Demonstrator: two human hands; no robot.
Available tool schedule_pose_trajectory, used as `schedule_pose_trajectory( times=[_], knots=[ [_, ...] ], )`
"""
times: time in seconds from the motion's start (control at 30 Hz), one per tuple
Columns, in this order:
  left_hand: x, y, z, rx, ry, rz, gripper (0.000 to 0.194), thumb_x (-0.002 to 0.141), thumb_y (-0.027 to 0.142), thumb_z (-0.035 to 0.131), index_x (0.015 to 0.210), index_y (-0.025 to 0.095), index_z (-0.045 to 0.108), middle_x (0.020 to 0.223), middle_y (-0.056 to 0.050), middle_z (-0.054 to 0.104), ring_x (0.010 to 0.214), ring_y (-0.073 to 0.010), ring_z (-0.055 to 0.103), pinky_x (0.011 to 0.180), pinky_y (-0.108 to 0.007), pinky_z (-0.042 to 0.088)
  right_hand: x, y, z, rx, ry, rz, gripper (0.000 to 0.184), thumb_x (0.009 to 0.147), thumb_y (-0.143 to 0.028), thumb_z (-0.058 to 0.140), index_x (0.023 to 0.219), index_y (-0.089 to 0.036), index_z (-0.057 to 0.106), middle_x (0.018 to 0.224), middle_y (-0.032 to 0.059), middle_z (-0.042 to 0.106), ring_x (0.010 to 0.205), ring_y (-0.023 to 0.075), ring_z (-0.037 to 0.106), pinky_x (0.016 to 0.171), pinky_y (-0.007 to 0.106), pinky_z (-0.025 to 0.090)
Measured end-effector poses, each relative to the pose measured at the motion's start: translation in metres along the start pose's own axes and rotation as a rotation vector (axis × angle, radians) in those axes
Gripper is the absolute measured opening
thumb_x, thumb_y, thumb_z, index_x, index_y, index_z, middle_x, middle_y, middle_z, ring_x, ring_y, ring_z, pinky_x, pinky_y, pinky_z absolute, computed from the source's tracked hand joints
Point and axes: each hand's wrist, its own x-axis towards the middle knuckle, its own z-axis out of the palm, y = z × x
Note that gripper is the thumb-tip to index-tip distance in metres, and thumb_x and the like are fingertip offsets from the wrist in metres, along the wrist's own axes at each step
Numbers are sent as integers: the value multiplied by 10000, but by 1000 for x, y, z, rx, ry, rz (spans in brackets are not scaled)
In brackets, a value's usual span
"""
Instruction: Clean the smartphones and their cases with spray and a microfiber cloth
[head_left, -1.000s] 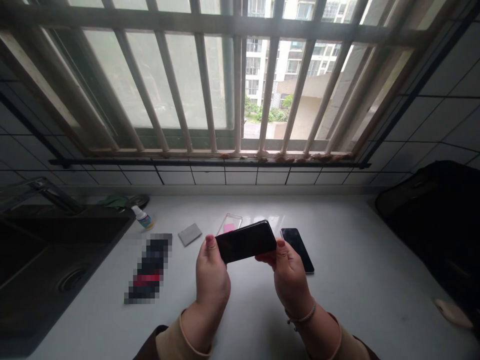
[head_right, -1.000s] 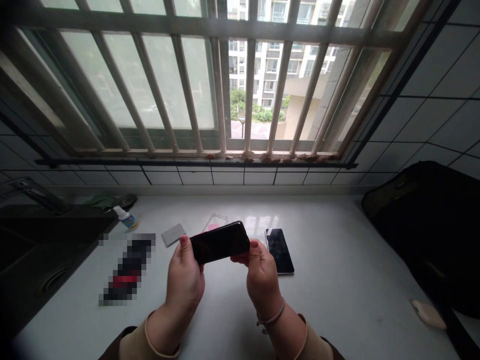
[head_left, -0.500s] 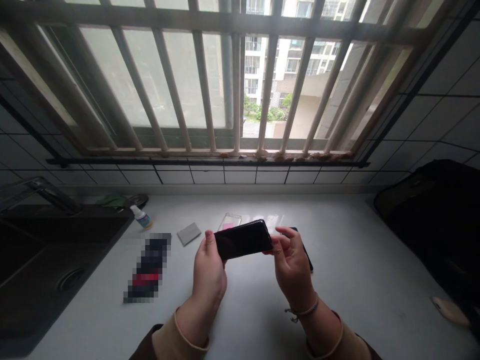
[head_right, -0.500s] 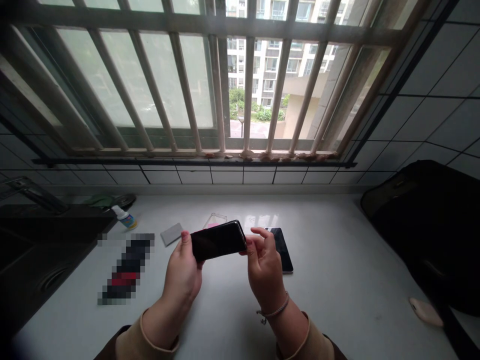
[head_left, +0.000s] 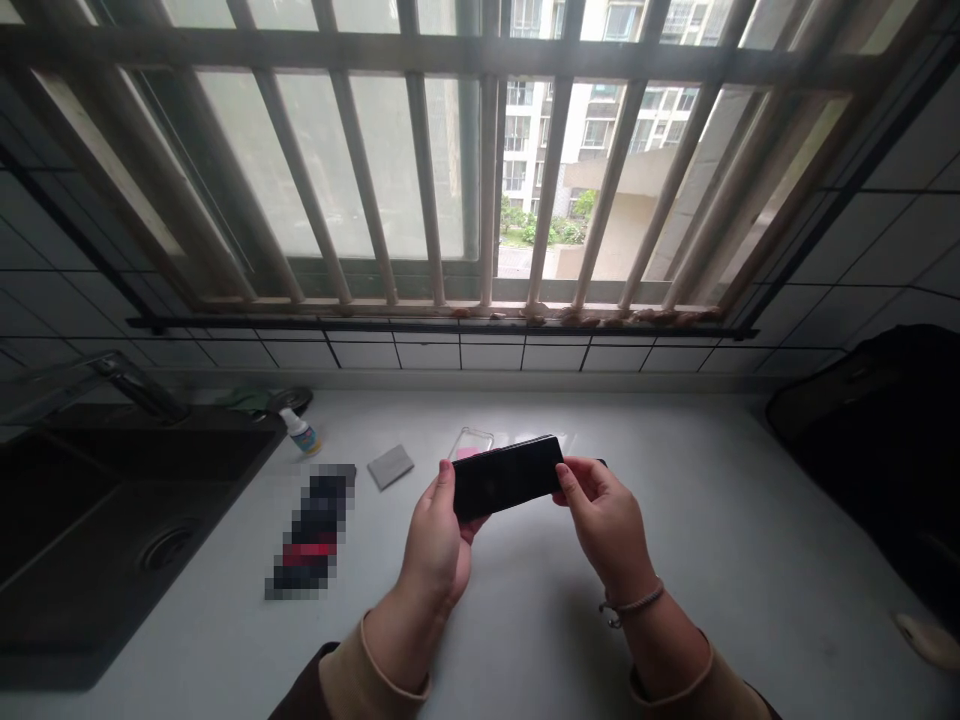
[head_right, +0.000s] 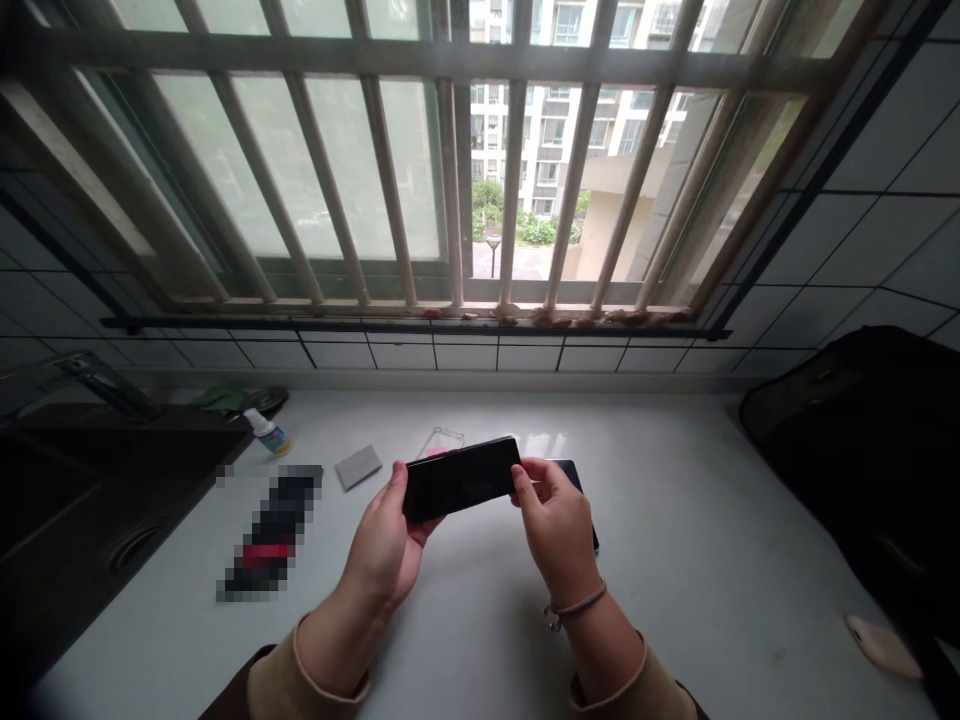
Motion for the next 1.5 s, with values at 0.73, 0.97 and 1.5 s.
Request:
schedule_pose_trajectory(
  times=[0.73,0.97,1.5],
  knots=[
    [-13,-1,7,-53,-235,-36,349,1013,497,571,1176,199,649,1333,-149,704,1307,-344,627,1077,-599,516,6,11,1,-111,93,-43,430,869,-582,766,1118,-234,728,1042,91,781,864,259,721,755,381,592],
    [-12,-2,8,-33,-164,-27,357,1002,505,558,1188,216,653,1322,-132,711,1295,-333,631,1040,-565,542,7,10,0,-19,18,30,442,854,-570,786,1120,-220,737,1072,110,791,945,293,743,812,413,607],
    [-12,-9,5,116,-139,127,435,988,577,582,1268,256,671,1369,-124,663,1279,-312,628,983,-436,586,6,10,1,51,-78,146,422,839,-559,809,1061,-219,693,1078,97,788,1011,296,760,868,409,612]
  ],
)
